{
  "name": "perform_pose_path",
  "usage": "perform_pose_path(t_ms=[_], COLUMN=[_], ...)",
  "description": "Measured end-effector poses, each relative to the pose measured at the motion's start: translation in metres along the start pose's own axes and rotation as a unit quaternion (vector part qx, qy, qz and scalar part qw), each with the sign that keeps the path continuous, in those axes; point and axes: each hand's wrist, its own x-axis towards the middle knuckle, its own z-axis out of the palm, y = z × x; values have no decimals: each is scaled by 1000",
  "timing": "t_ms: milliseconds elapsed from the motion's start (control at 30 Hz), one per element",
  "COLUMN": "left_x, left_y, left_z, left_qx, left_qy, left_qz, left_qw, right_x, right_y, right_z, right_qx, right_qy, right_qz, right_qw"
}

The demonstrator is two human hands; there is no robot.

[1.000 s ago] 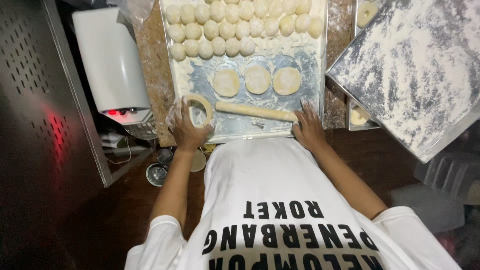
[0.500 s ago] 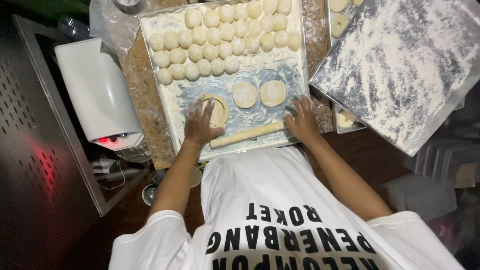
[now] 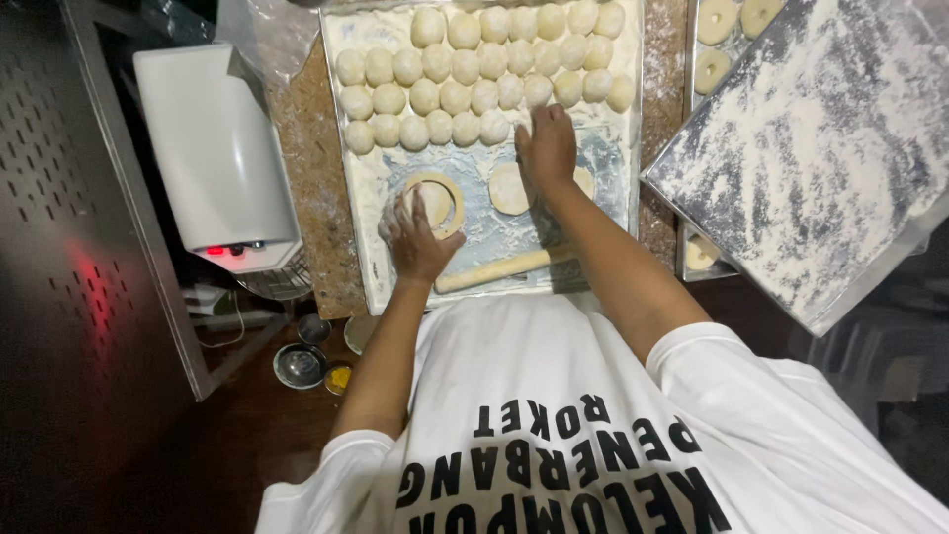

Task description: The person shapes portions of dough into flat rounds, uses a rolling pin to flatten them, and cuts a hole in the center of each to form donuts, placing the finished pieces onto a tray.

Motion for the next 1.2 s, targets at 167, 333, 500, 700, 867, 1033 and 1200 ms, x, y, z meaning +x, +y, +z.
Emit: perform_pose_path(t_ms=[167, 333, 500, 700, 867, 1033, 1200], left_x=[22, 15, 30, 3, 13, 16, 9], left_y=[8, 4, 7, 11, -4, 15, 19], left_z=[1, 8, 9, -5, 12, 4, 10], left_qx=[-24, -18, -30, -8, 26, -19, -29], left_qy=[18, 26, 45, 2, 42, -12, 25], left_qz=[77, 15, 43, 132, -18, 50, -12], left_qw=[997, 999, 998, 991, 999, 999, 999], right_x=[27, -21, -20, -48, -36, -53, -45], right_y=[57, 40, 46, 64, 67, 39, 56], right_z=[20, -49, -67, -117, -128, -142, -141], right_qx=[71, 191, 202, 1, -11, 55, 52], right_qy=[-80, -189, -213, -347, -314, -327, -281], right_qz=[-90, -80, -125, -89, -77, -59, -70], right_qw=[990, 960, 948, 933, 946, 942, 956])
